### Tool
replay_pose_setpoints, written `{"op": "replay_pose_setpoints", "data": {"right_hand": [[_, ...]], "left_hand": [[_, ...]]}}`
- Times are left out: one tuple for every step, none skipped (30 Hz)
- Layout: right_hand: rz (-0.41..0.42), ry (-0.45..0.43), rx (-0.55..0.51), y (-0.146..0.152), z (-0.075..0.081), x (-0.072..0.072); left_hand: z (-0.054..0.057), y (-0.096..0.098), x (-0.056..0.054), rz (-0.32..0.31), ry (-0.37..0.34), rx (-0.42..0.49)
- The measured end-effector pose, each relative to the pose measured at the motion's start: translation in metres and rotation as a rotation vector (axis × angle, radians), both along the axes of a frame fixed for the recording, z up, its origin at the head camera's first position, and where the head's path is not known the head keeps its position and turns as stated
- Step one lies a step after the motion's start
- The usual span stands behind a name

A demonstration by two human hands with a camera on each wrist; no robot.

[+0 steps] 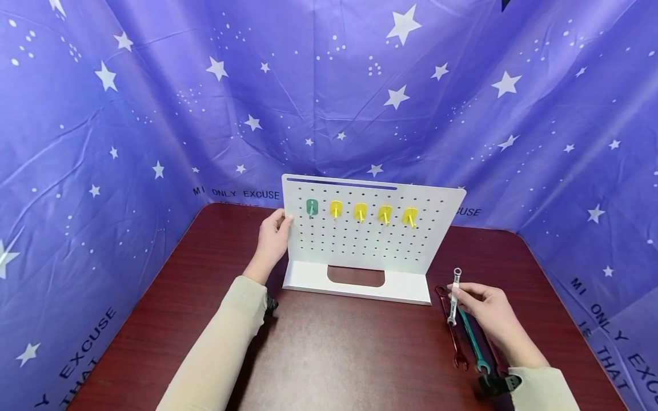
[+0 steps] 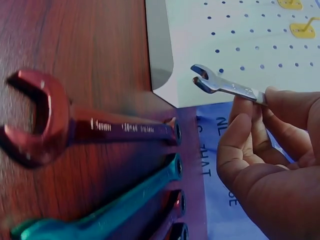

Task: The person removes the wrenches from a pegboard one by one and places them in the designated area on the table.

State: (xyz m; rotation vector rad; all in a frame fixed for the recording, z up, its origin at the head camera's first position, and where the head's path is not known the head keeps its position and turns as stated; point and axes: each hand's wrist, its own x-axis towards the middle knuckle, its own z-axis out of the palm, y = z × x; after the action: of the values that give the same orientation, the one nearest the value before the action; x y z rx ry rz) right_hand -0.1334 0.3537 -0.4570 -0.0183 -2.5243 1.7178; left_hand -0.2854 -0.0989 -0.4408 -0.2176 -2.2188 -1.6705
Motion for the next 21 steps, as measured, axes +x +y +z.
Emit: {"op": "replay_pose_setpoints", "data": {"right_hand": [[0.002, -0.004, 0.005, 0.002, 0.000, 0.001], [0.001, -0.005, 0.012, 0.003, 0.001, 0.002], [-0.003, -0.008, 0.021, 0.004, 0.002, 0.003], [-0.008, -0.012, 0.029, 0.005, 0.002, 0.004], [-0.012, -0.016, 0.040, 0.007, 0.003, 0.005], [-0.019, -0.019, 0.049, 0.008, 0.004, 0.006], [-0.025, -0.021, 0.056, 0.010, 0.004, 0.006], [-0.034, -0.023, 0.058, 0.011, 0.004, 0.007], [-0.041, -0.024, 0.058, 0.013, 0.004, 0.007], [-0.043, -0.021, 0.060, 0.014, 0.004, 0.008], [-0.046, -0.020, 0.059, 0.016, 0.003, 0.008], [-0.050, -0.021, 0.053, 0.017, 0.003, 0.009], [-0.052, -0.023, 0.045, 0.019, 0.003, 0.009], [-0.053, -0.026, 0.037, 0.021, 0.002, 0.009], [-0.055, -0.030, 0.031, 0.023, 0.002, 0.010], [-0.057, -0.036, 0.024, 0.025, 0.002, 0.010], [-0.062, -0.042, 0.016, 0.027, 0.002, 0.011], [-0.065, -0.046, 0.003, 0.029, 0.002, 0.011], [-0.066, -0.046, -0.004, 0.030, 0.002, 0.012], [-0.068, -0.047, -0.011, 0.031, 0.002, 0.012], [-0.070, -0.047, -0.016, 0.033, 0.003, 0.012]], "left_hand": [[0.000, 0.000, 0.000, 0.000, 0.000, -0.002], [0.000, 0.000, 0.000, 0.000, -0.001, -0.002], [0.001, 0.000, 0.000, 0.001, -0.001, -0.003], [0.001, 0.000, 0.001, 0.002, -0.001, -0.003], [0.001, 0.000, 0.001, 0.003, -0.003, -0.004], [0.001, 0.000, 0.001, 0.004, -0.003, -0.006], [0.001, 0.000, 0.001, 0.006, -0.005, -0.008], [0.001, 0.000, 0.001, 0.008, -0.007, -0.008], [0.001, 0.000, 0.001, 0.009, -0.008, -0.009], [0.001, 0.000, 0.001, 0.010, -0.010, -0.011], [0.001, 0.000, 0.001, 0.012, -0.012, -0.013], [0.001, 0.000, 0.001, 0.012, -0.013, -0.015], [0.001, 0.000, 0.001, 0.013, -0.015, -0.017], [0.001, 0.000, 0.001, 0.013, -0.015, -0.018], [0.001, 0.000, 0.001, 0.012, -0.016, -0.017], [0.001, 0.000, 0.001, 0.011, -0.016, -0.017], [0.001, 0.000, 0.001, 0.010, -0.016, -0.017], [0.001, 0.000, 0.002, 0.010, -0.016, -0.016], [0.001, 0.000, 0.001, 0.009, -0.015, -0.014], [0.001, 0.000, 0.001, 0.008, -0.015, -0.011], [0.001, 0.000, 0.002, 0.009, -0.013, -0.010]]}}
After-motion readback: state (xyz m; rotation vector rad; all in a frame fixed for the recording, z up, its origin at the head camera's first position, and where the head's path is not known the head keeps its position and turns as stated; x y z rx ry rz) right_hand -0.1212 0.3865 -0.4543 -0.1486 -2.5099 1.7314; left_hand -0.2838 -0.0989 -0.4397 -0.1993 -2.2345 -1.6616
